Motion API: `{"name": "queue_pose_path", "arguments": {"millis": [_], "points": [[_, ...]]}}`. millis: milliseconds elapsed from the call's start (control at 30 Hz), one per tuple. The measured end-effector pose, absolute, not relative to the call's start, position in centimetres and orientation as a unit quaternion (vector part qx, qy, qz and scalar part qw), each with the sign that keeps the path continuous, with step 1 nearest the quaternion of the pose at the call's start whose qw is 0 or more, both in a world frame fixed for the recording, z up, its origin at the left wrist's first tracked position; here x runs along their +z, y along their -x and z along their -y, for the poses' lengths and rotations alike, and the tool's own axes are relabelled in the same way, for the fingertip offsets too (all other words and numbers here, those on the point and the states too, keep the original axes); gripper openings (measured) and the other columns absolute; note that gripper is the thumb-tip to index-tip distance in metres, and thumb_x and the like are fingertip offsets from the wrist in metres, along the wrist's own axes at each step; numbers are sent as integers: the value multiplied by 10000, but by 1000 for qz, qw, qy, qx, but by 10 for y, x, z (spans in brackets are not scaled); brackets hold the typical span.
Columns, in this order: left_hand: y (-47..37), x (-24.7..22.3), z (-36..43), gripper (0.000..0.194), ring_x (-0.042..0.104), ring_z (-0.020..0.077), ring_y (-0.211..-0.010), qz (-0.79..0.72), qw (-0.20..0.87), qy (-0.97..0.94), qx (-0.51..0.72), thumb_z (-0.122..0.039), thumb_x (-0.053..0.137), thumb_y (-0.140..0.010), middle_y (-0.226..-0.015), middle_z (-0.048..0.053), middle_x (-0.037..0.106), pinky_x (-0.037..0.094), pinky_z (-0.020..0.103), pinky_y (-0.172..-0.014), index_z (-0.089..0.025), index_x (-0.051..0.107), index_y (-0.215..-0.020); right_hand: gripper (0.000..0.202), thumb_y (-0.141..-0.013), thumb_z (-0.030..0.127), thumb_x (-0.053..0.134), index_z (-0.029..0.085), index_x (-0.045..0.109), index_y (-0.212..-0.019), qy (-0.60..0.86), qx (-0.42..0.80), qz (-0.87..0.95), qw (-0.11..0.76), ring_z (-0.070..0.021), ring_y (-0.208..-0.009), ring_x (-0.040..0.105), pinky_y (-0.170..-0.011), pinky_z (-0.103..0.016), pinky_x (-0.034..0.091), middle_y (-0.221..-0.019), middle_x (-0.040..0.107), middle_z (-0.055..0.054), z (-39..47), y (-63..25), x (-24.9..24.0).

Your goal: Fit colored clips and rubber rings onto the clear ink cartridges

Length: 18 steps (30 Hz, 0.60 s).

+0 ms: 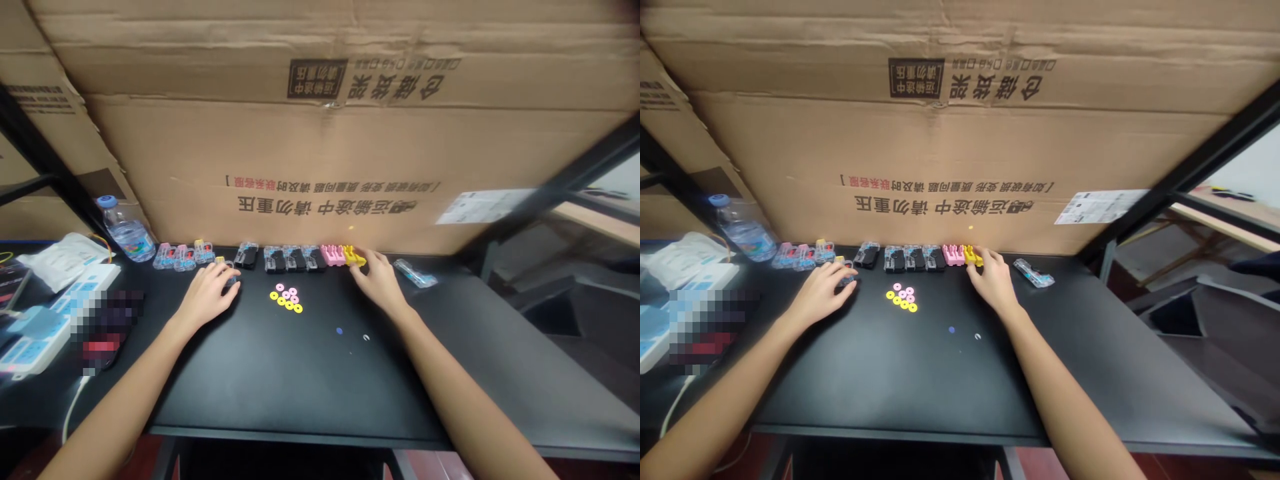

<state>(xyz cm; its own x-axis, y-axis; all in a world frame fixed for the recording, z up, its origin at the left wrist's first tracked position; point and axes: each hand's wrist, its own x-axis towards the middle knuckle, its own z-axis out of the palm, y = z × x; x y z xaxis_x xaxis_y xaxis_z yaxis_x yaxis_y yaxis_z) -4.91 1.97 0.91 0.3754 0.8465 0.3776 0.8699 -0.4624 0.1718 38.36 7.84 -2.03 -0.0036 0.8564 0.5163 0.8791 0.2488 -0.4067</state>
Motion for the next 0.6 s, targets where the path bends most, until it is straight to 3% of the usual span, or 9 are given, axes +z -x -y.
{"name": "queue_pose_path", "arguments": {"millis": [100, 233, 367, 500, 600], "points": [[46, 10, -18, 267, 704, 282, -996, 517, -3, 827, -221, -349, 526, -1054, -1057, 84, 762, 496, 414, -873, -213, 732, -1155, 405, -937, 295, 567, 189, 728, -1292, 609, -7, 718, 336, -362, -1203, 712, -1061, -543, 560, -1188, 813, -161, -77, -383, -19], [44, 13, -16, 265, 702, 241, -856, 525, -44, 824, -209, -369, 521, -1053, -864, 29, 737, 474, 373, -818, -231, 740, -1112, 365, -951, 339, 566, 185, 765, -1214, 628, -24, 709, 319, -328, -978, 751, -891, -454, 593, -1009, 817, -141, -70, -379, -8], [42, 14, -13, 276, 677, 231, -803, 523, -64, 827, -196, -394, 508, -1059, -751, 5, 693, 452, 327, -739, -263, 751, -1058, 331, -936, 341, 573, 194, 770, -1156, 629, -27, 714, 307, -289, -868, 730, -799, -404, 573, -1006, 791, -124, -66, -378, -3], [41, 12, -12, 289, 670, 221, -783, 493, -72, 846, -189, -386, 494, -1068, -719, 3, 686, 441, 315, -722, -270, 754, -1022, 332, -912, 380, 607, 196, 757, -1144, 648, -18, 706, 286, -274, -818, 714, -706, -372, 543, -1031, 761, -124, -66, -378, -5], [39, 13, -12, 288, 666, 214, -792, 475, -67, 854, -202, -351, 488, -1074, -802, 18, 719, 470, 339, -778, -253, 753, -1023, 323, -855, 308, 608, 205, 749, -1128, 650, 7, 708, 277, -253, -777, 709, -688, -351, 521, -942, 755, -84, -67, -376, -8]]}}
